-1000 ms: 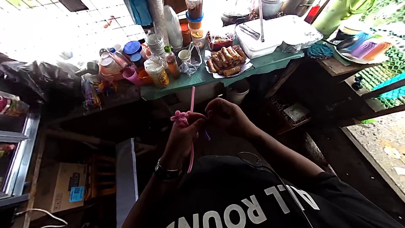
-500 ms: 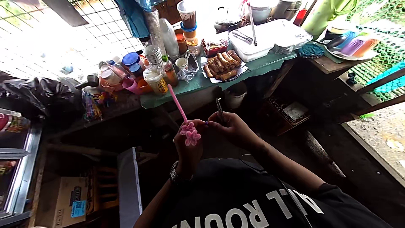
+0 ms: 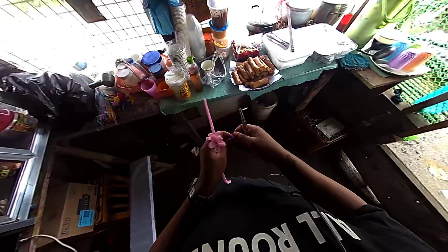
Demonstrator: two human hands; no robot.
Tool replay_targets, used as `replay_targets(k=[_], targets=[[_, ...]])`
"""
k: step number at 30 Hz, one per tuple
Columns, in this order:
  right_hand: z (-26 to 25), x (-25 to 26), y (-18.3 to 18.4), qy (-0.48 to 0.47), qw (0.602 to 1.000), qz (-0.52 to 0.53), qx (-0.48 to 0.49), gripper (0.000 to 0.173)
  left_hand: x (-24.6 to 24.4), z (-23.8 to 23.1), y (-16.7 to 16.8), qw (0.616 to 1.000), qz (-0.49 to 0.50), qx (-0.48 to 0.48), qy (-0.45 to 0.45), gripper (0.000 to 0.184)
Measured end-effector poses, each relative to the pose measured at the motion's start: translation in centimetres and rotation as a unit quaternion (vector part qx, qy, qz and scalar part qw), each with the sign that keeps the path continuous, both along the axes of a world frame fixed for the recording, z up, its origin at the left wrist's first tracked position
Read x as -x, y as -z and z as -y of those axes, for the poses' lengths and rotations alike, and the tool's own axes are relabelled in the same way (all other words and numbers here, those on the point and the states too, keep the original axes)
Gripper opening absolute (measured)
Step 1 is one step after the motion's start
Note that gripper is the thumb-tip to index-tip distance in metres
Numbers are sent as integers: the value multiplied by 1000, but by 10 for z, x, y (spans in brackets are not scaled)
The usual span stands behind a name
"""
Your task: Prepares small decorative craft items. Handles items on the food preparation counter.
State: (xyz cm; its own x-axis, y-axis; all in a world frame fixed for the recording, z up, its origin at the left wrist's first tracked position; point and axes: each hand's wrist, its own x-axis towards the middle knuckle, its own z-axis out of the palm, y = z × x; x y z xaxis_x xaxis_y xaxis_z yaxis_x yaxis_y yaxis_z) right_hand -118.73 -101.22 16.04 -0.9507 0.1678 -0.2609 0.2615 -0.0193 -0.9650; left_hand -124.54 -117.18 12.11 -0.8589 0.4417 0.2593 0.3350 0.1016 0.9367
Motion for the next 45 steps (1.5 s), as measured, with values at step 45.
replay_targets(k=[45], targets=[[16, -47, 53, -44, 644, -557, -523, 16, -55, 45, -34, 815, 541, -176, 110, 21]])
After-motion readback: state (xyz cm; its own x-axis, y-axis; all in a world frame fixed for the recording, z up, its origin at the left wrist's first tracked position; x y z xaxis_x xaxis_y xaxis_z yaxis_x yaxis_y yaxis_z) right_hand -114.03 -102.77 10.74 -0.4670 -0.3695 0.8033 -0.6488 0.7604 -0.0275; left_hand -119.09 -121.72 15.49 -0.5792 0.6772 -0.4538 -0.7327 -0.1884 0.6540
